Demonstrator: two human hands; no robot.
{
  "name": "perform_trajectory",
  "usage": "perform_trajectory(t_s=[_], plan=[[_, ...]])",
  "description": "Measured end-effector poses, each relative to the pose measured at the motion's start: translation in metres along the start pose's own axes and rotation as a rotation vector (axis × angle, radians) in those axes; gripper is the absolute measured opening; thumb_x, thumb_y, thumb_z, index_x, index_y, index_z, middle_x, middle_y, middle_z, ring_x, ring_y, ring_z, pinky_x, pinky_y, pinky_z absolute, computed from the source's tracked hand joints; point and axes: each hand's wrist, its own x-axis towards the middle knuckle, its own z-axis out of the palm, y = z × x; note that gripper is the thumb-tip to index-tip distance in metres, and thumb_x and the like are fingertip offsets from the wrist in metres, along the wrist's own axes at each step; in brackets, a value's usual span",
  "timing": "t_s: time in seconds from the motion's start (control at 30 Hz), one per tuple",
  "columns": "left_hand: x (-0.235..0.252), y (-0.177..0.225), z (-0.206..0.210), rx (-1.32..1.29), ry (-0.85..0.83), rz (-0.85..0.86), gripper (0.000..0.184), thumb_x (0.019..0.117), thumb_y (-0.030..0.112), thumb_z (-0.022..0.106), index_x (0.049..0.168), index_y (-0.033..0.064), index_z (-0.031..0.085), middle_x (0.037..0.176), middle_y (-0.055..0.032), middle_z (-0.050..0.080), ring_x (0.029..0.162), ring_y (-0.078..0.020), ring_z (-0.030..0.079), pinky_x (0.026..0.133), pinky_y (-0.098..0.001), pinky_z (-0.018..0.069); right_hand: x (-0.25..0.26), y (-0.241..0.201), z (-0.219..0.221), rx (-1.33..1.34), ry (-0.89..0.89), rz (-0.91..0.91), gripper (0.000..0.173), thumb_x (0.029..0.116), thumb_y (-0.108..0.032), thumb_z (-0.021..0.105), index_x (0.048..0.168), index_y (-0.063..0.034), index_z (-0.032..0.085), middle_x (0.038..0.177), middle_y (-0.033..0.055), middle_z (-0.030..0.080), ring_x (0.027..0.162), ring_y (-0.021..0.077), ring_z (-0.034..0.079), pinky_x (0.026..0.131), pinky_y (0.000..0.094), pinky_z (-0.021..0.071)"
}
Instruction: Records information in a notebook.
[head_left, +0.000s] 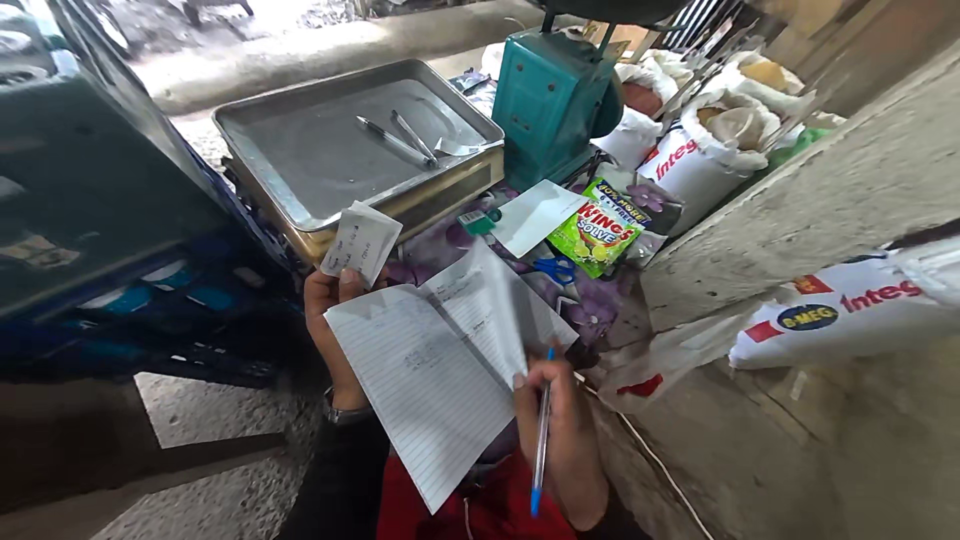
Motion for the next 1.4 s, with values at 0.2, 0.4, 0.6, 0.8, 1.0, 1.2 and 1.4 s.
perform_trajectory(t_s=[0.2,0.4,0.6,0.8,1.0,1.2,1.4], plan=[[-0.001,-0.001,-0.002,0.003,0.043,0.018,0.021,0.1072,0.013,0.053,0.126,0.0054,0.054,0.11,-0.0083,0.071,0.098,-0.0219,0.073,0.086,-0.0394,0.063,-0.008,-0.006,-0.003,0.281,-0.02,-0.041,0.015,0.1052,-0.027,0.054,0.111,-0.013,0.052,0.129,0.0095,0.071,0.128,0.0312,0.063,0.122,0.0622,0.032],[0.0,-0.001,-0.002,0.001,0.068,0.022,0.02,0.1074,0.014,0.052,0.125,0.0064,0.055,0.109,-0.0087,0.071,0.098,-0.0223,0.073,0.084,-0.0387,0.0637,0.006,0.03,-0.013,-0.395,-0.02,0.128,0.046,0.0966,-0.048,0.064,0.112,-0.0051,0.062,0.155,0.0214,0.047,0.153,0.0375,0.03,0.126,0.065,0.0131],[0.0,0.0,0.0,-0.005,0.074,0.009,0.019,0.107,0.013,0.053,0.125,0.0066,0.055,0.109,-0.0085,0.071,0.097,-0.0219,0.073,0.084,-0.0385,0.0637,0.007,0.032,-0.008,-0.379,-0.024,0.09,0.039,0.0983,-0.043,0.061,0.109,-0.0052,0.062,0.153,0.0212,0.049,0.153,0.0387,0.029,0.126,0.0654,0.0124],[0.001,-0.001,-0.003,0.012,0.039,0.022,0.02,0.1069,0.014,0.054,0.126,0.0067,0.055,0.109,-0.0087,0.072,0.097,-0.0227,0.073,0.083,-0.039,0.0638,-0.003,0.007,-0.002,-0.113,0.018,0.053,0.013,0.0986,-0.021,0.064,0.104,-0.0086,0.062,0.102,0.0033,0.069,0.105,0.0144,0.066,0.106,0.045,0.051],[0.0,-0.002,-0.002,-0.015,0.055,0.028,0.017,0.1065,0.011,0.053,0.122,0.0062,0.054,0.106,-0.0078,0.072,0.095,-0.021,0.073,0.083,-0.0372,0.0637,-0.02,-0.012,0.006,0.462,-0.083,-0.144,0.011,0.1075,-0.02,0.051,0.117,-0.0153,0.05,0.118,0.0123,0.075,0.114,0.0354,0.071,0.117,0.0633,0.0421],[0.0,-0.002,-0.003,-0.013,0.063,0.007,0.017,0.1078,0.012,0.05,0.124,0.0062,0.054,0.109,-0.0092,0.071,0.099,-0.0232,0.073,0.085,-0.04,0.0637,-0.003,0.017,-0.01,-0.108,0.087,0.094,0.034,0.0983,-0.034,0.065,0.114,-0.0048,0.056,0.152,0.0183,0.051,0.15,0.0357,0.036,0.125,0.0602,0.0238],[0.0,0.001,0.0,-0.008,0.071,0.007,0.017,0.1076,0.012,0.05,0.123,0.0061,0.054,0.108,-0.0084,0.071,0.099,-0.0224,0.073,0.085,-0.0396,0.0637,-0.003,0.023,-0.007,-0.331,-0.032,0.109,0.032,0.0982,-0.035,0.061,0.111,-0.005,0.063,0.152,0.0208,0.051,0.153,0.0357,0.031,0.126,0.0631,0.014]])
